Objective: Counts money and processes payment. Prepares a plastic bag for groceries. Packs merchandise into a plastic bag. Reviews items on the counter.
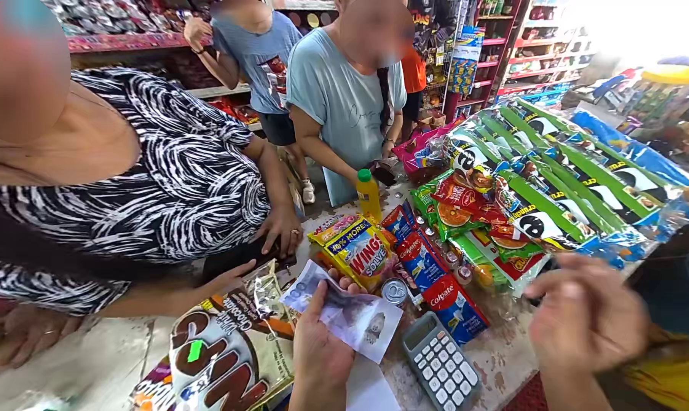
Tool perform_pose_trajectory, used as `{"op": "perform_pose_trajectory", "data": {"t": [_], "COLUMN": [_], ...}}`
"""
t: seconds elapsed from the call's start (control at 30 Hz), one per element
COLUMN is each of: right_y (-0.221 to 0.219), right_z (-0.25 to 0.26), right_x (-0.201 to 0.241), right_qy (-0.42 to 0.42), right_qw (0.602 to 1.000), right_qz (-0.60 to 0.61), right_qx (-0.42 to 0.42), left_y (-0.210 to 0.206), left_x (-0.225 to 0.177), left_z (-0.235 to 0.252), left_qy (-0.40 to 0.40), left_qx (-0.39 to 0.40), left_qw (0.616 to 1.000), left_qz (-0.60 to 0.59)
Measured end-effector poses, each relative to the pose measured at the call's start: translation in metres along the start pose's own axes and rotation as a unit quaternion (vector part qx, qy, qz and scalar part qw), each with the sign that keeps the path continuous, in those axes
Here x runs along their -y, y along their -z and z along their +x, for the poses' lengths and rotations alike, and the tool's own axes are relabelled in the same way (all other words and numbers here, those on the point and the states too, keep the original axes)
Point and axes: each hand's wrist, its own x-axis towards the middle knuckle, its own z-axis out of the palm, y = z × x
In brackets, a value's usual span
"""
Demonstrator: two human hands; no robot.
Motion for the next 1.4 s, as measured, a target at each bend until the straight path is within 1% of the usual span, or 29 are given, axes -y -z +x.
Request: {"op": "perform_pose_trajectory", "data": {"t": [0.1, 0.2, 0.3, 0.37, 0.4, 0.63, 0.7, 0.83, 1.4], "right_y": [-0.002, 0.020, 0.049, 0.064, 0.067, 0.072, 0.073, 0.073, 0.072], "right_z": [-0.069, -0.149, -0.212, -0.239, -0.245, -0.234, -0.233, -0.235, -0.235], "right_x": [-0.065, -0.116, -0.142, -0.152, -0.154, -0.165, -0.165, -0.167, -0.168], "right_qy": [-0.046, -0.086, -0.122, -0.150, -0.162, -0.209, -0.219, -0.227, -0.241], "right_qw": [0.994, 0.980, 0.966, 0.958, 0.956, 0.962, 0.961, 0.960, 0.956], "right_qz": [-0.081, -0.159, -0.204, -0.224, -0.228, -0.168, -0.156, -0.155, -0.156], "right_qx": [0.056, 0.085, 0.101, 0.097, 0.090, 0.061, 0.059, 0.057, 0.055], "left_y": [-0.003, -0.004, -0.005, -0.005, -0.003, 0.000, 0.002, 0.005, 0.003], "left_x": [-0.004, -0.010, -0.015, -0.017, -0.019, -0.028, -0.030, -0.033, -0.042], "left_z": [-0.004, -0.008, -0.011, -0.012, -0.011, -0.016, -0.017, -0.016, -0.017], "left_qy": [-0.008, -0.012, -0.018, -0.022, -0.021, -0.020, -0.014, -0.021, -0.025], "left_qx": [0.018, 0.052, 0.052, 0.046, 0.048, 0.056, 0.073, 0.093, 0.083], "left_qw": [1.000, 0.998, 0.997, 0.997, 0.997, 0.997, 0.996, 0.994, 0.993], "left_qz": [0.001, -0.014, -0.047, -0.051, -0.052, -0.050, -0.059, -0.056, -0.079]}}
